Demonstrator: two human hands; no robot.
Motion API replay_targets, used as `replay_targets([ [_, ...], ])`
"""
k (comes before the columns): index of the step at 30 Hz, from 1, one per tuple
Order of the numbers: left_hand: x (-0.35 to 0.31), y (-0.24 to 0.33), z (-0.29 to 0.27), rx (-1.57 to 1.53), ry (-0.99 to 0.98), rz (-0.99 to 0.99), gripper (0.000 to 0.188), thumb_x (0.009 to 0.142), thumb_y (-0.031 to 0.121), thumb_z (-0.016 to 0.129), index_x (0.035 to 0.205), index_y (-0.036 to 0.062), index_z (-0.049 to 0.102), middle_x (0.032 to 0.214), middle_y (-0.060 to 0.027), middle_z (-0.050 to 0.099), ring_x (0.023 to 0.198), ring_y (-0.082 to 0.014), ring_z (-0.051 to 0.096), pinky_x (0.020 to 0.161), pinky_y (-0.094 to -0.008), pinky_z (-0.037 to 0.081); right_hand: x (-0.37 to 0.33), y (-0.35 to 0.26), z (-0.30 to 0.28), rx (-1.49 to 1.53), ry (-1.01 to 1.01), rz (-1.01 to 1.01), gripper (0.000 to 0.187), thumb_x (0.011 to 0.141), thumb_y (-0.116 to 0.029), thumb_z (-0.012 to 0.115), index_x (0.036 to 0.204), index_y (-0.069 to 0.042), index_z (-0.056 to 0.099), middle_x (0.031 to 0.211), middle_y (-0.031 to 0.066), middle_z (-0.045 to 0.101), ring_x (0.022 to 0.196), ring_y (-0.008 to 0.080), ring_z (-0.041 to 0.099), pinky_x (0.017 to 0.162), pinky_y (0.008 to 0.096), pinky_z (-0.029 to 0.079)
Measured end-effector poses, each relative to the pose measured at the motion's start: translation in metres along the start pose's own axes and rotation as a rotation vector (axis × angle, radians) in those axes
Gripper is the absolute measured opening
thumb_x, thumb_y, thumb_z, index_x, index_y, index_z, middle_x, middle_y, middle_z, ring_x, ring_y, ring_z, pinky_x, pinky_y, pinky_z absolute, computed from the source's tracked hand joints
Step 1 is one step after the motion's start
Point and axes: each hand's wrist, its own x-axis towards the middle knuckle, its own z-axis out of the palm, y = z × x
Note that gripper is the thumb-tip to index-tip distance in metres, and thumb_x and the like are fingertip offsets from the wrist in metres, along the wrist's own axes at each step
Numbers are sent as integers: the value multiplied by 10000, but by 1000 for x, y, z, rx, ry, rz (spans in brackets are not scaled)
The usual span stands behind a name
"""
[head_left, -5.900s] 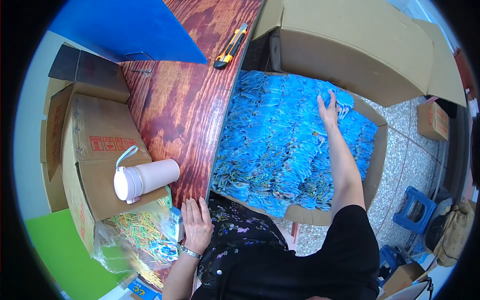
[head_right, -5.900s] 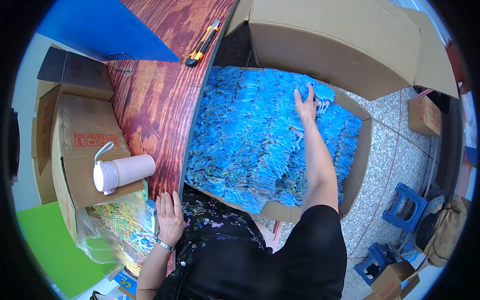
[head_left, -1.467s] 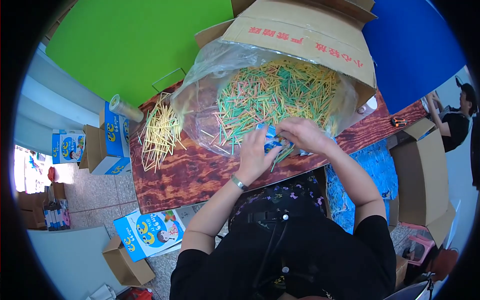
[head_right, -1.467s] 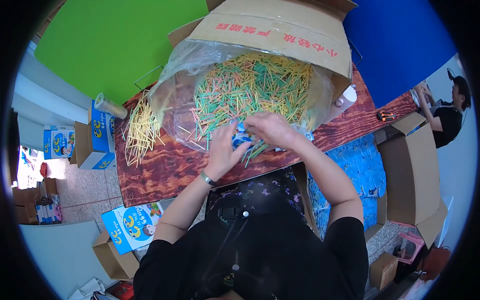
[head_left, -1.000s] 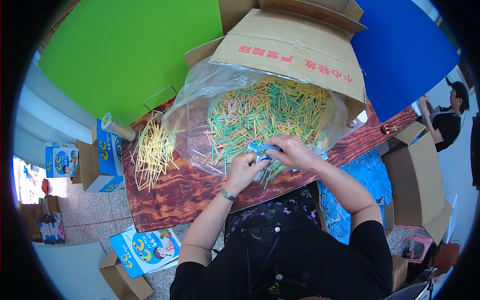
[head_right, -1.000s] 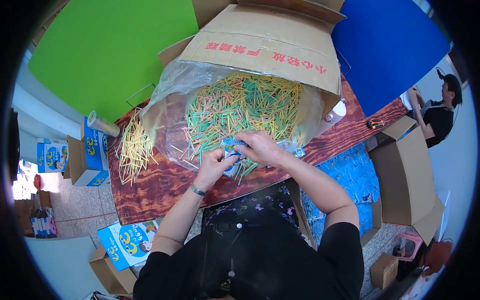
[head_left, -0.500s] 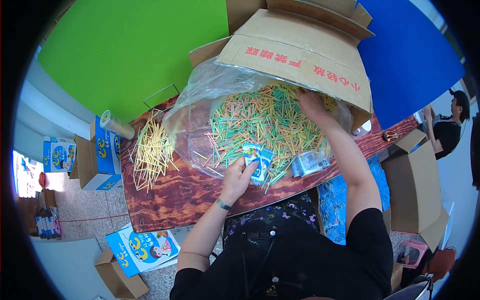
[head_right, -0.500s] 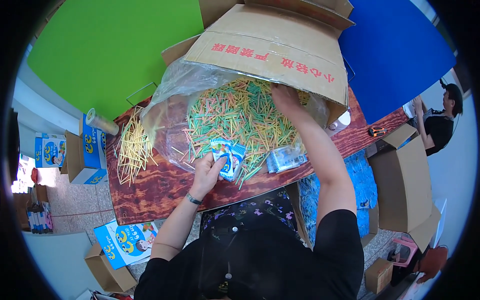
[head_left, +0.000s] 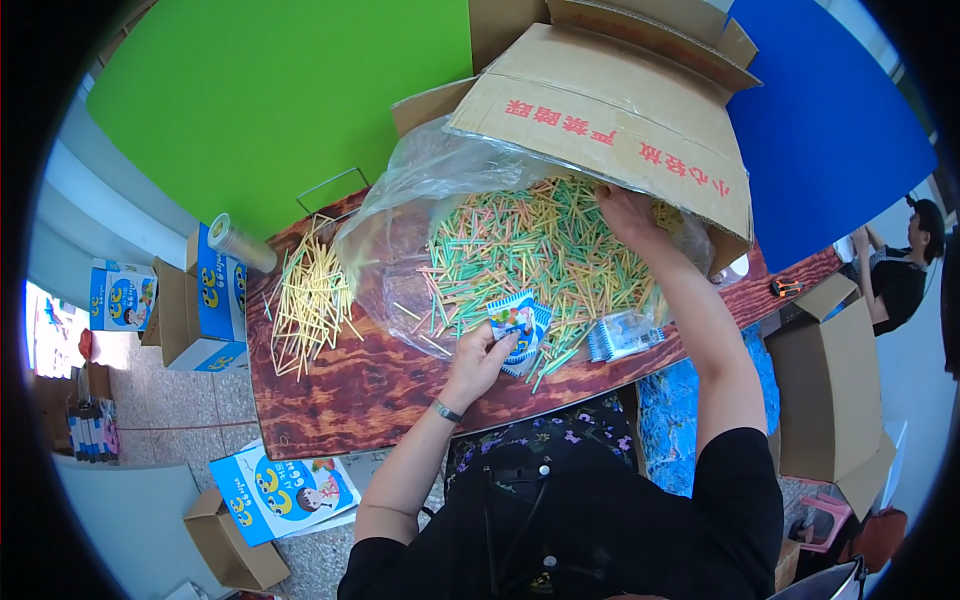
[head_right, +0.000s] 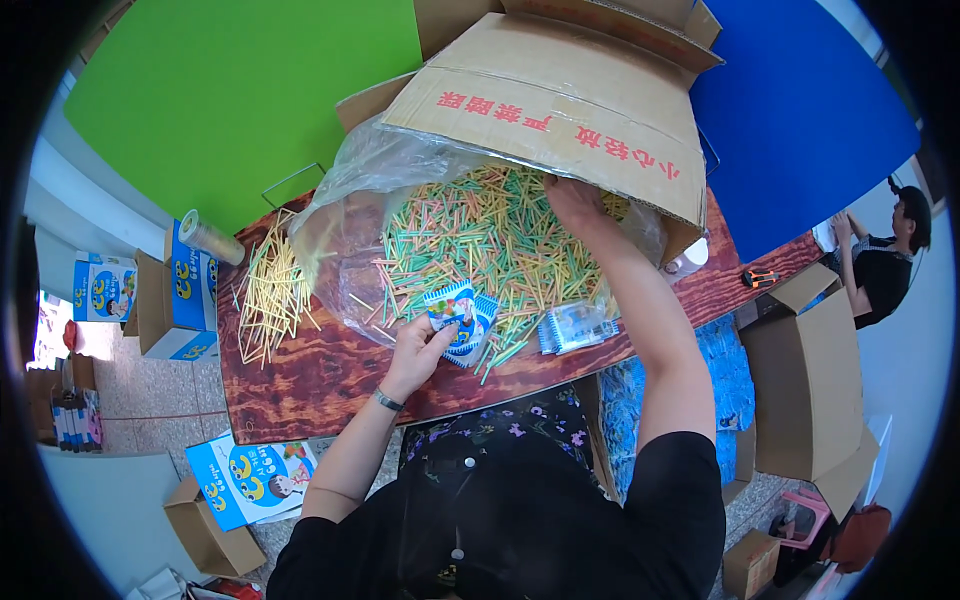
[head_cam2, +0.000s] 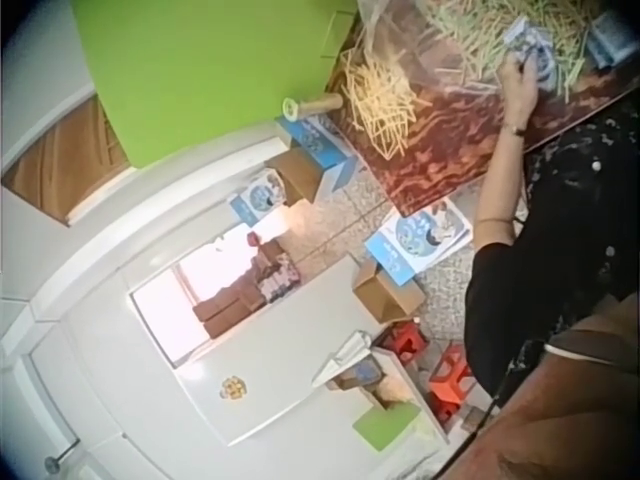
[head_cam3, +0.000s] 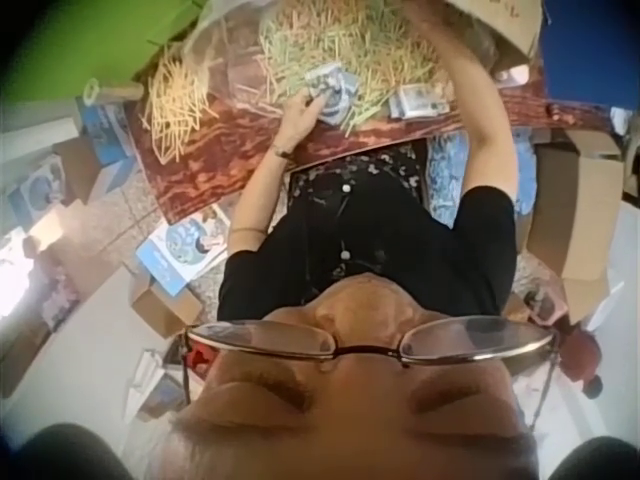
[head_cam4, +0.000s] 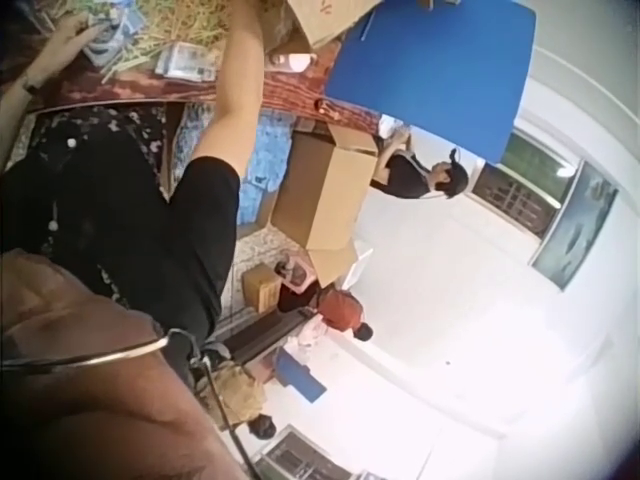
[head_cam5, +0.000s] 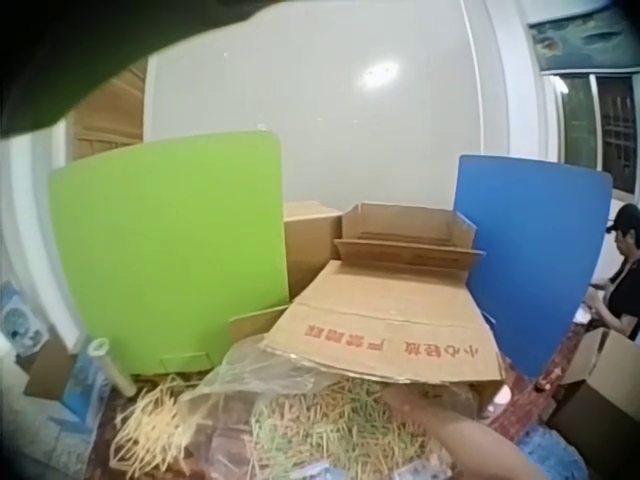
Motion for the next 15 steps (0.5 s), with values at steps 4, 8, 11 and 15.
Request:
replay_targets([
  [4, 5, 4, 1, -35, -14, -7, 206, 932, 133, 617, 1087, 4, 658, 924, -54, 712, 832, -73, 632, 721, -257, 506, -11, 3, -14, -219, 34, -292, 257, 950, -182, 436, 1112, -2, 525, 1207, 243, 561, 1098, 396, 560, 943, 473, 453],
  [8, 12, 5, 5, -87, 7, 0, 198, 936, 117, 613, 1098, 9, 652, 958, -33, 701, 853, -64, 623, 741, -253, 506, -32, -1, -24, 197, -81, -392, 253, 1003, -231, 454, 1122, -16, 515, 1047, 198, 614, 1024, 350, 615, 840, 436, 506],
  [11, 22, 14, 9, -335, 17, -73, 172, 957, 84, 580, 1107, 6, 614, 1040, -39, 675, 908, -86, 628, 793, -258, 512, -39, -6, -24, 897, -699, 10, 295, 1019, -314, 463, 1132, -45, 508, 917, 107, 600, 906, 233, 658, 726, 365, 543],
  [15, 30, 9, 11, -440, -2, -150, 188, 960, 94, 580, 1129, 16, 605, 1045, -44, 670, 922, -97, 632, 822, -263, 510, -50, -3, -2, 1111, -675, 242, 271, 1026, -271, 432, 1172, -44, 461, 890, 116, 628, 739, 160, 641, 668, 354, 545],
])
